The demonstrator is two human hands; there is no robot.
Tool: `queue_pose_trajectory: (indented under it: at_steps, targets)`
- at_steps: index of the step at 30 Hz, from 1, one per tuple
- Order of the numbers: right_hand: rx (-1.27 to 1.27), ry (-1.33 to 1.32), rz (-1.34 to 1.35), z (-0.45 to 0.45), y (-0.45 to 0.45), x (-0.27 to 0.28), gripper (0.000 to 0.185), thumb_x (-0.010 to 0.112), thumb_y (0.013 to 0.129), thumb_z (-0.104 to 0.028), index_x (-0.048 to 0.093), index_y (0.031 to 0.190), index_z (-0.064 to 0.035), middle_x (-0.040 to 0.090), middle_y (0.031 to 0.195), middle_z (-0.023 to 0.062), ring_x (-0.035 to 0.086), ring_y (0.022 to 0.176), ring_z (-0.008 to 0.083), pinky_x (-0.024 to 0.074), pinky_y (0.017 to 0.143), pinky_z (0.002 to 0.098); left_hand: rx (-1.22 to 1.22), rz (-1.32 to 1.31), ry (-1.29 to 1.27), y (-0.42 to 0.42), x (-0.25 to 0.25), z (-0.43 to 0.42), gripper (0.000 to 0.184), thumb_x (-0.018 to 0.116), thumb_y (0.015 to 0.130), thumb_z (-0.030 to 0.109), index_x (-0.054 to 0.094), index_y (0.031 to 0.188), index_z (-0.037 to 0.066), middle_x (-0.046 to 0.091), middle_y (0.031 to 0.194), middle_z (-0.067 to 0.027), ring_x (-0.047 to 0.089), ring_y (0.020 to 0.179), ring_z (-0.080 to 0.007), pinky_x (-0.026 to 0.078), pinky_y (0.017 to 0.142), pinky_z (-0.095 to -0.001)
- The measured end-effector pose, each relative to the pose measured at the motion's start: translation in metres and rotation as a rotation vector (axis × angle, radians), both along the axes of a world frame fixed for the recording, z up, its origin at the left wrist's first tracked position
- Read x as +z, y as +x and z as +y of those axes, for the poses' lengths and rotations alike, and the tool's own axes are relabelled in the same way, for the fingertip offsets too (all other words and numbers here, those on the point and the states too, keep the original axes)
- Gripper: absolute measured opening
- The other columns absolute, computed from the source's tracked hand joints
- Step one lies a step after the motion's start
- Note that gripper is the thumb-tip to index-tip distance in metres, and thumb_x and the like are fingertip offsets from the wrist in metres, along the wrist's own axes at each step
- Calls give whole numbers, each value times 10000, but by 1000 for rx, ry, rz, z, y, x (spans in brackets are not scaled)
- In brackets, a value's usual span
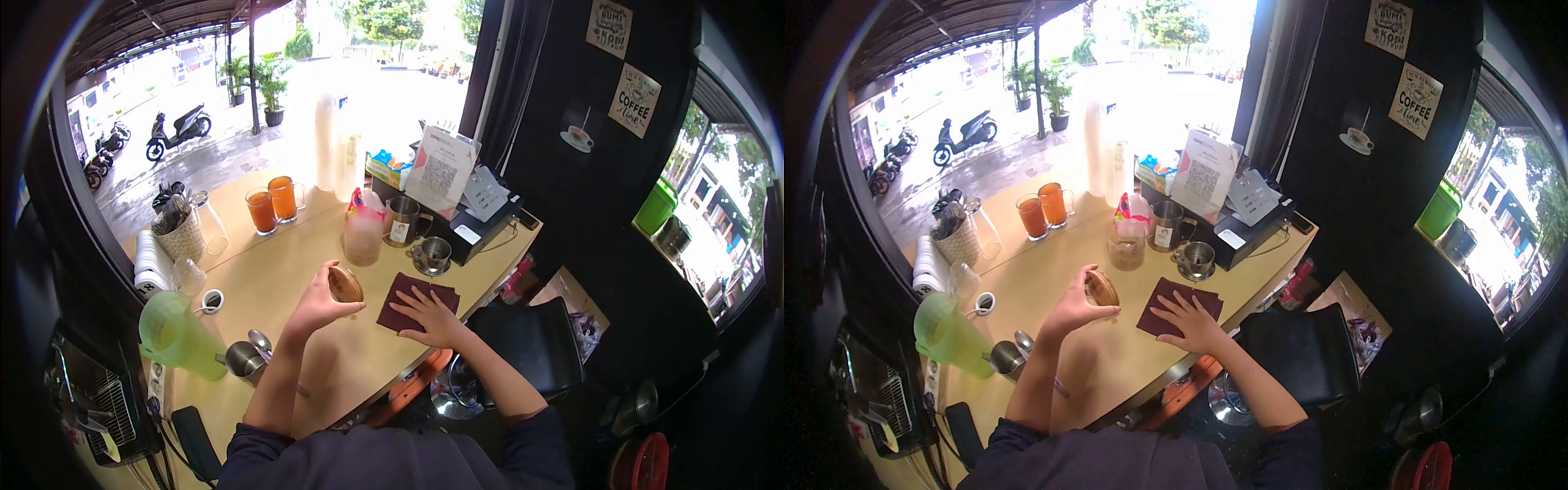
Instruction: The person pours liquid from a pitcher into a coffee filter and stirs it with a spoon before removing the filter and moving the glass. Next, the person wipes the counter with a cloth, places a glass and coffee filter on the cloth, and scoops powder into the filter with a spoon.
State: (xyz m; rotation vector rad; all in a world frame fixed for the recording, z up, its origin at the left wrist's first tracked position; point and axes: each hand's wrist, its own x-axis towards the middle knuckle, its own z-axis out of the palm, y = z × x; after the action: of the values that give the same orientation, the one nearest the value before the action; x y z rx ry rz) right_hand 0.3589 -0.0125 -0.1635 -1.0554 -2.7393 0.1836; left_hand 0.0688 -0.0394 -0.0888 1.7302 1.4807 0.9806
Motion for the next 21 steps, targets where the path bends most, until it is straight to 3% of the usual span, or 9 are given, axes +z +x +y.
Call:
queue_pose_trajectory:
  at_steps: [4, 6, 7, 9, 13, 18, 21]
  targets:
    - [-106, -237, -8, 3, -11, 10, 729, 482, 919, -616, 360, 1497, -187, 262, 1573, 153, 188, 1458, 409, 187, 1148, 607, 14, 16, 23, 0, -4, 2, 1048, 875, 608, 332, 320, 1420, -30, 484, 1333, -263, 505, 1260, -343, 415, 1073, -391]
    - [-494, -47, 136, -12, -28, 1, 825, 487, 903, -644, 353, 1486, -77, 234, 1566, 219, 135, 1462, 433, 137, 1161, 596, 12, -4, 13, -1, -4, 2, 1049, 878, 608, 325, 318, 1423, -27, 482, 1336, -258, 505, 1260, -341, 415, 1075, -390]
    - [-493, -48, 135, -16, -35, -6, 825, 487, 903, -644, 353, 1486, -77, 234, 1566, 219, 135, 1462, 433, 137, 1161, 596, 12, -5, 12, -2, -4, 2, 1049, 878, 608, 325, 318, 1423, -27, 482, 1336, -258, 505, 1261, -341, 415, 1075, -390]
    - [-831, 11, 187, -21, -42, -19, 925, 495, 875, -682, 353, 1458, 22, 216, 1548, 277, 106, 1456, 460, 83, 1170, 582, 17, 9, 17, -3, -4, 3, 1051, 882, 608, 318, 317, 1426, -23, 482, 1336, -258, 504, 1262, -340, 413, 1077, -388]
    - [-811, 139, 222, -9, -37, -33, 988, 506, 837, -727, 366, 1444, 40, 216, 1541, 286, 117, 1448, 472, 49, 1174, 572, 5, -25, 11, -3, -3, 2, 1050, 883, 610, 316, 315, 1428, -21, 483, 1335, -256, 508, 1257, -337, 417, 1072, -388]
    - [-502, 48, 133, 13, -4, -12, 1034, 535, 791, -764, 378, 1442, 24, 236, 1534, 279, 159, 1443, 455, 100, 1169, 579, 12, -10, 31, -5, -12, 8, 1048, 882, 613, 318, 315, 1425, -24, 491, 1327, -253, 520, 1243, -336, 425, 1064, -388]
    - [-489, 28, 128, 11, -1, -9, 1023, 539, 792, -760, 387, 1439, 17, 251, 1529, 277, 185, 1435, 454, 129, 1162, 580, 14, 6, 10, -4, -3, 3, 1047, 881, 613, 318, 315, 1425, -23, 489, 1330, -252, 514, 1250, -334, 421, 1068, -387]
